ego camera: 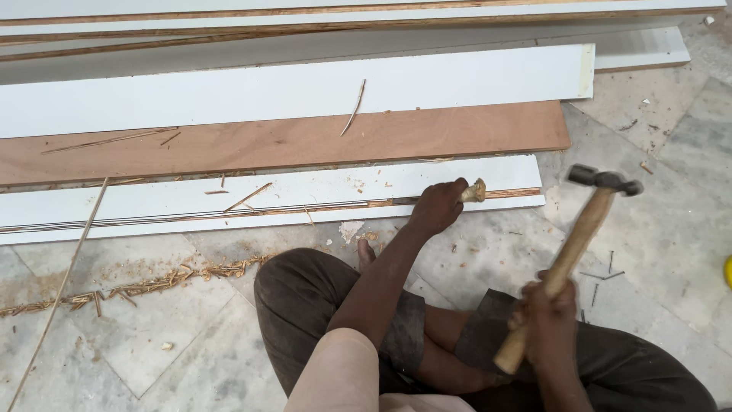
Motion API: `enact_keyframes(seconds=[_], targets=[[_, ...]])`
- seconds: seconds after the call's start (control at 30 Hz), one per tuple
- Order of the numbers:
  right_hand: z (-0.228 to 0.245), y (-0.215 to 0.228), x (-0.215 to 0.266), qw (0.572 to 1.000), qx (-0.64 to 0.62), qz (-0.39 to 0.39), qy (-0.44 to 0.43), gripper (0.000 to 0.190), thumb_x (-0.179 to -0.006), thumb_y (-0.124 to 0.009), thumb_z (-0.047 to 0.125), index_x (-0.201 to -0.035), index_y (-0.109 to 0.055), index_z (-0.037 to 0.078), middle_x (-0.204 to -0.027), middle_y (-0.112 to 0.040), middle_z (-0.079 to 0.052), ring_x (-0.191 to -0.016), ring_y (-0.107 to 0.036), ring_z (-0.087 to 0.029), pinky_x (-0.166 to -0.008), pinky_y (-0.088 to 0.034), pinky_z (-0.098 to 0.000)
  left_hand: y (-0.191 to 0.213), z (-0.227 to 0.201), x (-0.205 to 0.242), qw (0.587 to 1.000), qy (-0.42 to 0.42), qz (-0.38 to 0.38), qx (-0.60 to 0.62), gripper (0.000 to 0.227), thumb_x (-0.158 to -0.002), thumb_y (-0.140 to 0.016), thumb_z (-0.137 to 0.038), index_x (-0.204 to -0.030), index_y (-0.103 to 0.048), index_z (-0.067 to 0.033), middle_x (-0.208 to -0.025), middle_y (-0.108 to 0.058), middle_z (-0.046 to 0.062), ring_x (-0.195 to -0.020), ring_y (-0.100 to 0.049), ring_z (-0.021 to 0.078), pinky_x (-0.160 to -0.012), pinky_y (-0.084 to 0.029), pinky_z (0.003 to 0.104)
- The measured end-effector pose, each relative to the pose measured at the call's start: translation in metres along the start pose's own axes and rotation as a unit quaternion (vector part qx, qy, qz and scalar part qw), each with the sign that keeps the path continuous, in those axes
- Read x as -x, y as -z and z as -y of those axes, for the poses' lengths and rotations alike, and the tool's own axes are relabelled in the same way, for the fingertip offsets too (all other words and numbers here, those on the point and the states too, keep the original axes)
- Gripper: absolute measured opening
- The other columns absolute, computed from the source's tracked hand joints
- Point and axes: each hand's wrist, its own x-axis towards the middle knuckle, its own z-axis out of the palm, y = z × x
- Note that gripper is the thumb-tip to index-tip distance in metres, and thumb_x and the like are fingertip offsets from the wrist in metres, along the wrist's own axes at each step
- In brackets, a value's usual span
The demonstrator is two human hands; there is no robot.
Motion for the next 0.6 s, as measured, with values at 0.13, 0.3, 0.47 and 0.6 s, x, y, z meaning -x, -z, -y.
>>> enact_keyframes(seconds=[0.13,0.3,0.47,0.6], targets=[[-0.001,-0.006,-0.008,0.977,0.09,0.129,-0.143,0.028,-0.095,-0.058,0.012,-0.121,-0.055,0.001,-0.072,-0.049,-0.01,-0.049,-0.046,-0.015,-0.042,-0.04,-0.0334,0.008,0.017,0.013,0.998,-0.009,-0.06,0.005,0.032,-0.085,-0.064,-0.009,-0.115,-0.056,-0.0075,-0.089,-0.069,0.018,-0.09,-0.068,0.0402,-0.08,-0.051,0.054],[0.002,0.005,-0.008,0.998,-0.007,0.05,-0.036,0.029,-0.096,-0.051,0.011,-0.124,-0.051,0.002,-0.077,-0.052,-0.007,-0.049,-0.046,-0.013,-0.042,-0.041,-0.0312,0.032,0.021,0.012,0.996,-0.005,-0.086,0.0,0.031,-0.085,-0.063,-0.009,-0.114,-0.055,-0.0053,-0.085,-0.066,0.019,-0.085,-0.066,0.0412,-0.075,-0.05,0.054],[-0.009,-0.006,-0.006,0.998,-0.056,0.01,0.022,0.029,-0.096,-0.051,0.009,-0.124,-0.047,0.002,-0.079,-0.053,-0.006,-0.051,-0.047,-0.012,-0.042,-0.042,-0.0305,0.041,0.011,0.017,0.997,0.021,-0.078,0.015,0.029,-0.085,-0.064,-0.011,-0.112,-0.055,-0.0056,-0.08,-0.066,0.016,-0.084,-0.067,0.0381,-0.076,-0.051,0.052],[-0.024,-0.027,-0.003,0.989,-0.004,0.111,-0.097,0.03,-0.094,-0.054,0.012,-0.123,-0.052,0.001,-0.075,-0.052,-0.008,-0.048,-0.046,-0.014,-0.041,-0.042,-0.0321,0.041,0.014,0.024,0.996,-0.012,-0.093,0.0,0.028,-0.082,-0.068,-0.012,-0.107,-0.055,-0.0072,-0.083,-0.067,0.016,-0.084,-0.067,0.039,-0.077,-0.051,0.052]])
